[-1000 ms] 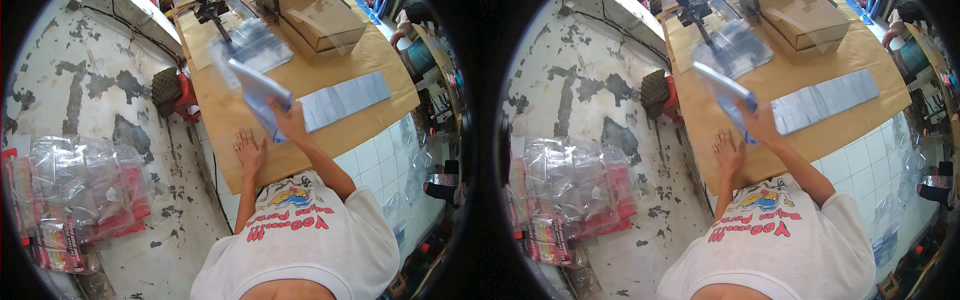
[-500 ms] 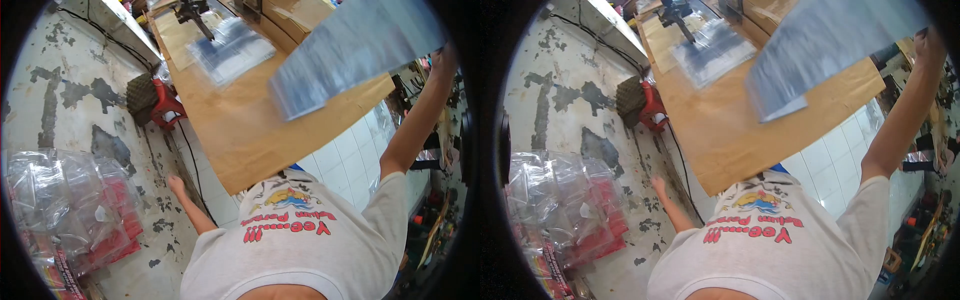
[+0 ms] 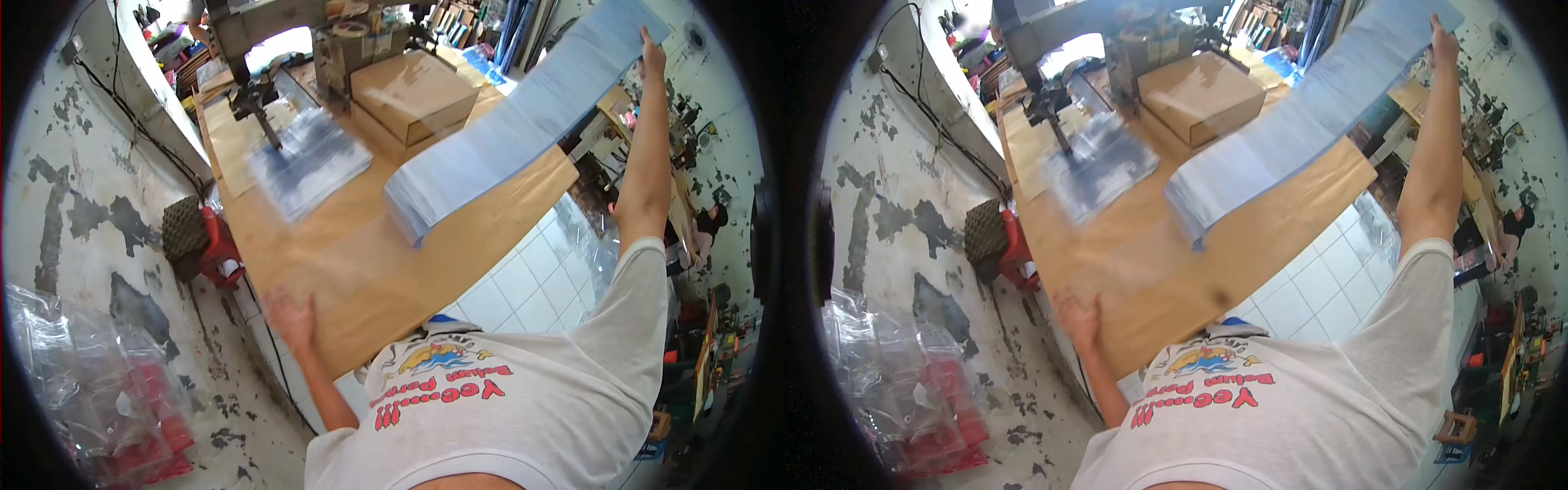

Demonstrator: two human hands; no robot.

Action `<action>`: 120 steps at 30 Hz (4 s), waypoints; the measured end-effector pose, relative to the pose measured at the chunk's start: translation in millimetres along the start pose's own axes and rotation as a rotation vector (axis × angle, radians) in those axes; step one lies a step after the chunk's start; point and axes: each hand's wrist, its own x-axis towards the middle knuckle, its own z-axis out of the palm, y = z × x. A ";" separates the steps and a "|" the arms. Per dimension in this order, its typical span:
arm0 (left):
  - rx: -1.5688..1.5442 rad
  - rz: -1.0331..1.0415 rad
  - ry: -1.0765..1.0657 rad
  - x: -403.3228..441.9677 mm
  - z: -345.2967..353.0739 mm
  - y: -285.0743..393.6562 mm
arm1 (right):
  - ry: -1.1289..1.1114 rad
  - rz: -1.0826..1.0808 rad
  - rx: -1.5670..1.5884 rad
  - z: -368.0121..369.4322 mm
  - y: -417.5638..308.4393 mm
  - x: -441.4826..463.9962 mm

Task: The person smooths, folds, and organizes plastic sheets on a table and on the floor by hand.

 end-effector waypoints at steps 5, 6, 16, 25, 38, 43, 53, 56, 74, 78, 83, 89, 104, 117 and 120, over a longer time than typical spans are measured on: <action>-0.748 -0.484 -0.357 7.0 18.4 -118.5 | 0.035 -0.047 -0.125 2.6 141.7 90.5; -1.073 -0.591 -0.485 3.3 2.1 -111.5 | 0.005 -0.013 -0.197 0.3 139.1 61.3; -0.374 -0.612 0.186 -44.4 1.7 -180.0 | -0.182 0.413 -0.212 8.5 407.8 -167.6; 0.139 -0.609 0.232 -42.5 -26.0 -126.6 | -0.363 0.333 -1.123 -48.0 349.5 -412.8; -0.358 -0.393 -0.109 -52.4 -11.2 109.6 | -1.658 -0.042 -0.525 -74.0 -19.0 -622.4; -0.851 -0.478 -0.328 -33.2 6.4 72.0 | -1.876 -0.253 -0.352 -79.1 -85.1 -668.0; -1.579 -0.309 -0.441 -31.8 -33.1 107.7 | -1.485 -0.071 0.187 -65.2 -98.3 -741.4; -1.713 -0.123 -0.536 -24.0 -12.9 113.9 | -1.454 0.083 0.342 -50.5 -102.3 -718.6; -0.294 -0.459 0.037 33.2 -25.8 -377.1 | -0.239 0.121 0.059 -88.8 70.0 -93.7; -0.291 -1.039 0.164 -9.5 -16.4 -501.7 | -0.193 0.089 0.018 -91.8 68.4 -31.0; 0.082 -1.100 0.181 -30.5 -73.0 -443.9 | -0.269 0.115 -0.100 -60.5 140.0 31.6; -0.019 -1.339 0.246 -44.6 -107.4 -412.8 | -0.121 0.399 -0.669 -63.0 176.4 24.6; -0.456 -0.881 -0.113 -8.7 -41.8 -232.8 | 0.145 0.436 -1.010 -44.5 269.3 28.8; -0.629 -0.656 -0.219 -25.7 -7.6 -156.7 | -0.168 0.586 -0.781 14.4 257.0 -81.2; -0.304 -0.831 -0.081 -25.5 -27.4 -222.1 | -0.248 0.576 -0.820 15.2 247.1 -119.8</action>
